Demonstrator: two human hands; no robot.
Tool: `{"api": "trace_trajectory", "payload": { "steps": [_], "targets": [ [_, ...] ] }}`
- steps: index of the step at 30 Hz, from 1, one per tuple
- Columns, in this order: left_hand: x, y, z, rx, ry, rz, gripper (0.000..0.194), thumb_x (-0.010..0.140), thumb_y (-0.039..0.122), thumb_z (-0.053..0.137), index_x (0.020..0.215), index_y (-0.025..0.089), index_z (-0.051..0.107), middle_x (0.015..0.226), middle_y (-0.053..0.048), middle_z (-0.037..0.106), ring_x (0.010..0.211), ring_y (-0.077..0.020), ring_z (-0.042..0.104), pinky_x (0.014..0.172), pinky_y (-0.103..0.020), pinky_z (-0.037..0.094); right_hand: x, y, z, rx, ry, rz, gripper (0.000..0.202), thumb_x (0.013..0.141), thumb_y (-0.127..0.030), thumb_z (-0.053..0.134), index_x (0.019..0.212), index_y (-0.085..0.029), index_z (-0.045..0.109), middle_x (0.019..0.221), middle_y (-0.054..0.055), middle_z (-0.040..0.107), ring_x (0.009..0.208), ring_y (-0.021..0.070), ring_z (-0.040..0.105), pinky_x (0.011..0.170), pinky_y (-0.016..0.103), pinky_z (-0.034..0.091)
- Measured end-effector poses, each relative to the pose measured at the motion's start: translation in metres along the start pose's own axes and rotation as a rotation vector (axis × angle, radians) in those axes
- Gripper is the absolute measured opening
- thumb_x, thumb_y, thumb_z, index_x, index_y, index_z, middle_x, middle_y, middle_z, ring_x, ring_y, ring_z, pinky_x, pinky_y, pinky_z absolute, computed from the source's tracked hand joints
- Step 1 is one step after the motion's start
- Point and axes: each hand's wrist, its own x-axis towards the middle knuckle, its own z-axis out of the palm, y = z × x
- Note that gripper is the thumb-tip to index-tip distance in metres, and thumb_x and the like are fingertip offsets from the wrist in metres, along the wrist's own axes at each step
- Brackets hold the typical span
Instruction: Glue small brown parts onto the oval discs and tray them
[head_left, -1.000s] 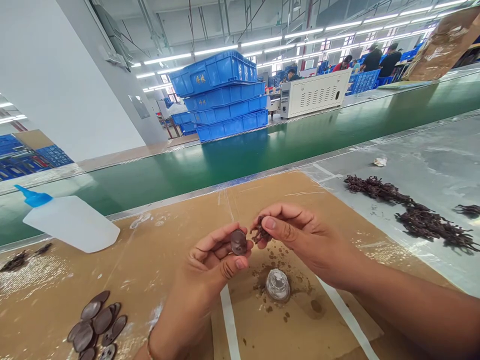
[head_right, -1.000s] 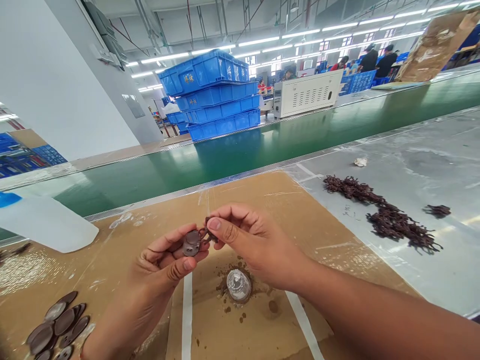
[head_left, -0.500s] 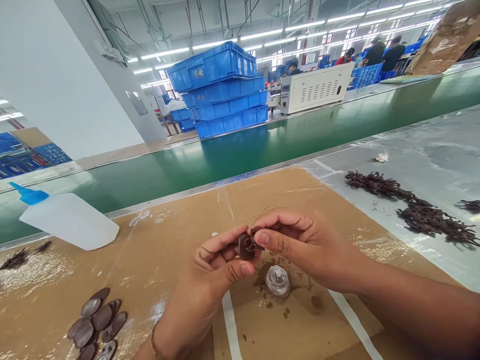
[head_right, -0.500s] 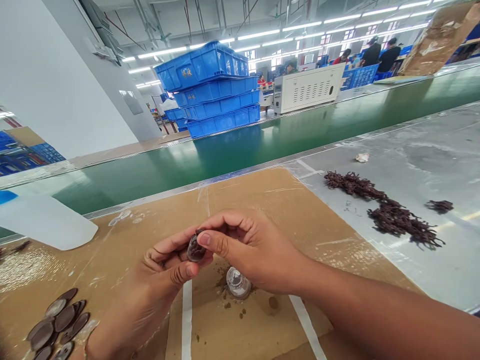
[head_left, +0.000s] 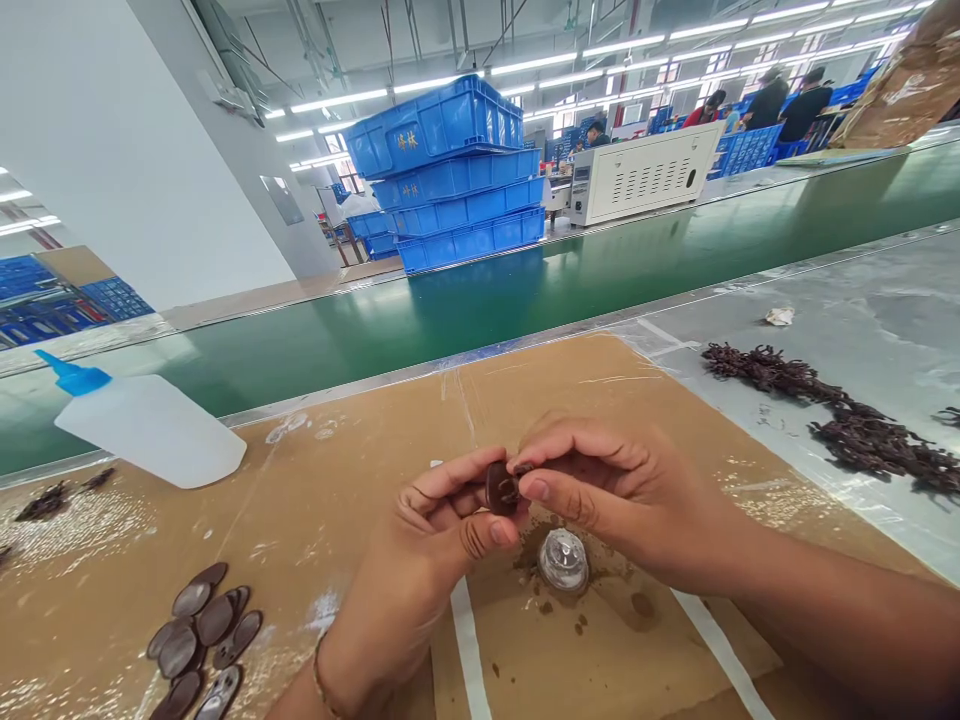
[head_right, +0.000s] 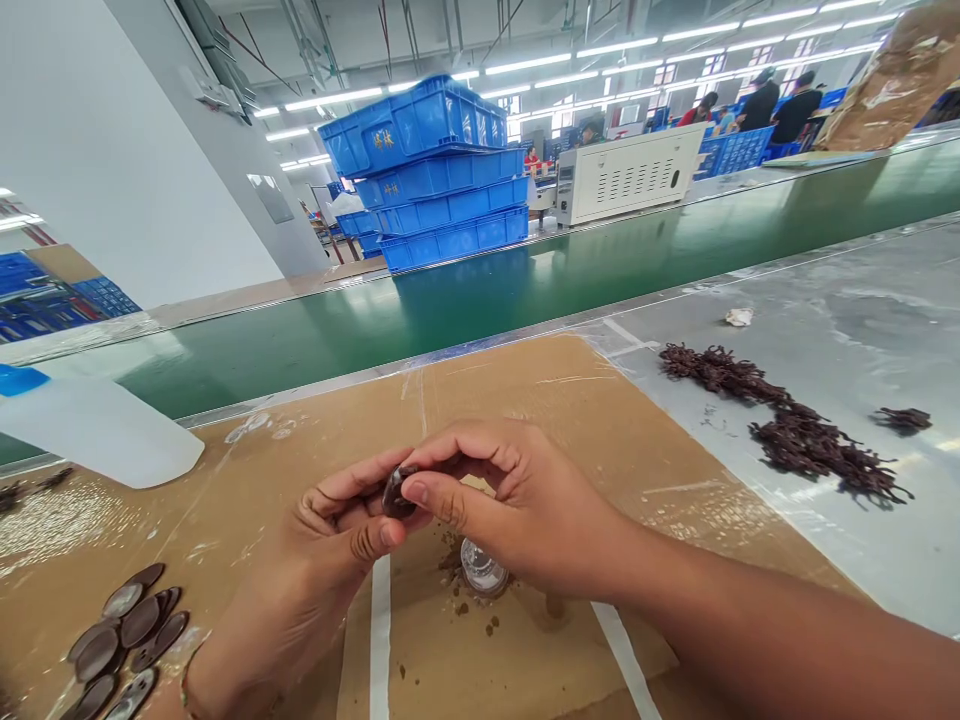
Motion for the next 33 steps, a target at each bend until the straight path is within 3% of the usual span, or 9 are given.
{"api": "trace_trajectory", "payload": {
  "steps": [15,26,33],
  "targets": [
    [0.0009,0.0019,0.0008,0.015,0.019,0.006,0.034,0.066,0.023,0.082,0.098,0.029,0.072,0.075,0.002,0.068,0.076,-0.0085,0.060,0.076,-0.017,0.051,-0.0021,-0.0016,0.0036,-0.074,-0.032,-0.024,0.012,0.086,-0.027,0.063,0.078,-0.020,0.067,0.080,0.001,0.067,0.077,0.0123,0.062,0.071,0.026,0.050],
    [0.0018,-0.0019,0.0008,0.041,0.013,-0.019,0.033,0.067,0.027,0.081,0.099,0.028,0.072,0.100,-0.001,0.072,0.090,-0.0142,0.063,0.082,-0.023,0.052,-0.0025,0.0033,0.0034,-0.069,0.018,0.094,0.015,0.083,-0.034,0.067,0.078,-0.020,0.070,0.075,0.000,0.066,0.072,0.0113,0.061,0.064,0.024,0.046],
    [0.0007,-0.0004,0.0048,0.017,0.033,-0.025,0.030,0.064,0.026,0.083,0.092,0.027,0.074,0.082,0.002,0.072,0.077,-0.0086,0.061,0.077,-0.017,0.051,-0.0020,0.0059,0.0040,0.102,0.011,0.167,0.015,0.078,-0.033,0.073,0.077,-0.019,0.069,0.077,-0.001,0.067,0.071,0.0090,0.060,0.065,0.021,0.048]
  ]
}}
